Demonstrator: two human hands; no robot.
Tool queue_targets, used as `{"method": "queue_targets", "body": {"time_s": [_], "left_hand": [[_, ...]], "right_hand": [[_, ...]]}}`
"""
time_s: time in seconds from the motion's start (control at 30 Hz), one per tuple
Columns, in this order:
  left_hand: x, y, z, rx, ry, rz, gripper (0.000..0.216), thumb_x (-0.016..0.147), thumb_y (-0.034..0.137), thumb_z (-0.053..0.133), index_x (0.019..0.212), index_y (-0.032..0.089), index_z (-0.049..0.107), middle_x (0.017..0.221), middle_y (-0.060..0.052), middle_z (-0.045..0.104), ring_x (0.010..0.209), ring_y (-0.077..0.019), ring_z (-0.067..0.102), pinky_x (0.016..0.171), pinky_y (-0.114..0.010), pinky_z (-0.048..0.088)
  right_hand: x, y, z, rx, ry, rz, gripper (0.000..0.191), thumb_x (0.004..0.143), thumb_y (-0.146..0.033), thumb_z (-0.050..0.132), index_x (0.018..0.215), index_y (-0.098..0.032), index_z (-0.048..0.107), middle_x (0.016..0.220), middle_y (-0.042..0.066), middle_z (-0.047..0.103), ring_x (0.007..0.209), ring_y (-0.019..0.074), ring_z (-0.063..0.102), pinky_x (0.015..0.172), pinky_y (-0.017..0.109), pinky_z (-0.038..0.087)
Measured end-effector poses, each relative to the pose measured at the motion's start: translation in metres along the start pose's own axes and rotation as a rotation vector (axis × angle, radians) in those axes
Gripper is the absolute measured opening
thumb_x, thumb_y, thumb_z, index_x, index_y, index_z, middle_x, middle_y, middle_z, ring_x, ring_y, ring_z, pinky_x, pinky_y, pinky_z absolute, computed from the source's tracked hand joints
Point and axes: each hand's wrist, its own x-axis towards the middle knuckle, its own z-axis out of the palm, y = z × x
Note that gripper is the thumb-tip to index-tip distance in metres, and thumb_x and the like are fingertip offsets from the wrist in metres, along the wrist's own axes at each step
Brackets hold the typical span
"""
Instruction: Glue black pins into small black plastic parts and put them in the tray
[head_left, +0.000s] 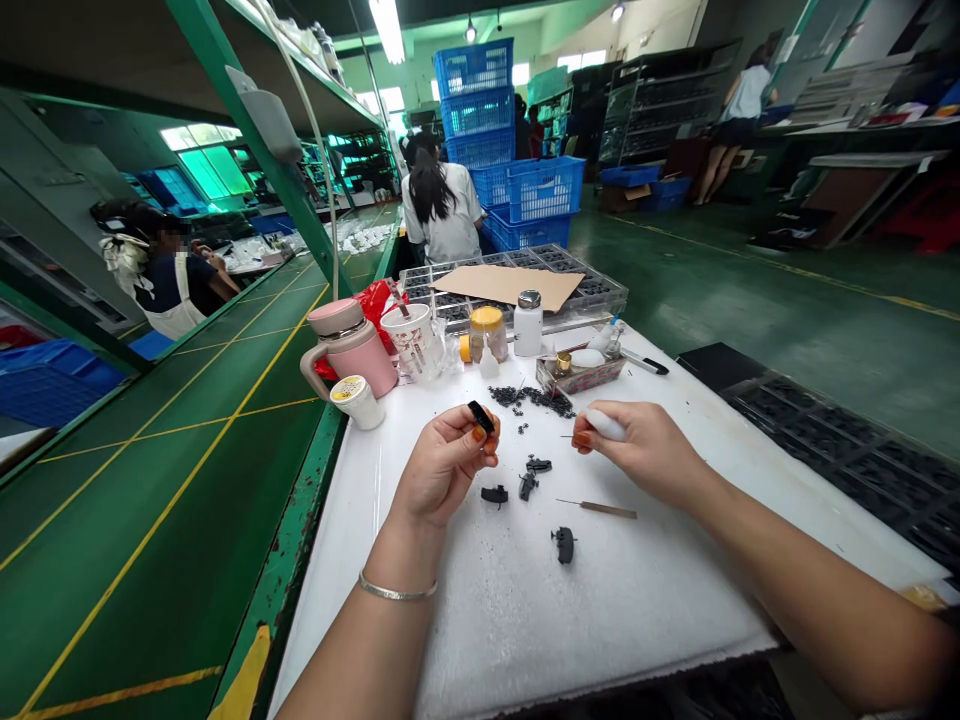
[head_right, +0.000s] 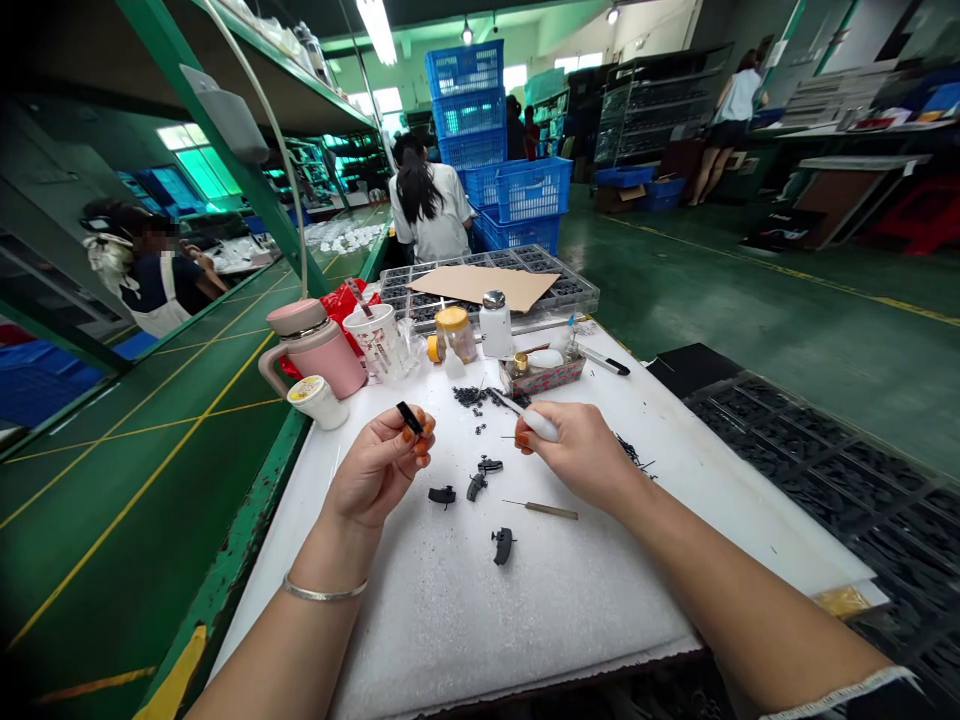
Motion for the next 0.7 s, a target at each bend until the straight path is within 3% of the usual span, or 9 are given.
{"method": "queue_targets", "body": {"time_s": [0.13, 0.27, 0.7], "left_hand": [[0.001, -0.003, 0.002, 0.041, 0.000, -0.007, 0.018, 0.069, 0.019, 0.077, 0.082, 0.012, 0.067, 0.080, -0.004, 0.058, 0.063, -0.0070, 0.053, 0.054, -0.015, 0.050], [0.002, -0.007, 0.001, 0.101, -0.008, -0.026, 0.018, 0.072, 0.021, 0.076, 0.085, 0.012, 0.068, 0.079, -0.005, 0.059, 0.065, -0.0079, 0.055, 0.057, -0.016, 0.051], [0.003, -0.012, 0.003, 0.307, 0.039, -0.025, 0.022, 0.070, 0.026, 0.078, 0.084, 0.011, 0.069, 0.078, -0.006, 0.065, 0.065, -0.0117, 0.060, 0.062, -0.021, 0.054]], "right_hand": [[-0.003, -0.044, -0.006, 0.161, 0.086, -0.101, 0.007, 0.082, -0.024, 0.060, 0.081, -0.019, 0.065, 0.072, -0.002, 0.067, 0.066, 0.0127, 0.060, 0.062, 0.022, 0.042], [-0.001, -0.072, 0.001, 0.136, 0.132, -0.206, 0.008, 0.077, -0.015, 0.061, 0.083, -0.019, 0.064, 0.073, -0.004, 0.065, 0.064, 0.0105, 0.057, 0.060, 0.021, 0.039], [0.008, -0.073, 0.012, -0.138, 0.129, -0.251, 0.010, 0.072, -0.011, 0.055, 0.076, -0.020, 0.055, 0.064, -0.002, 0.060, 0.056, 0.0118, 0.050, 0.055, 0.023, 0.029]]}}
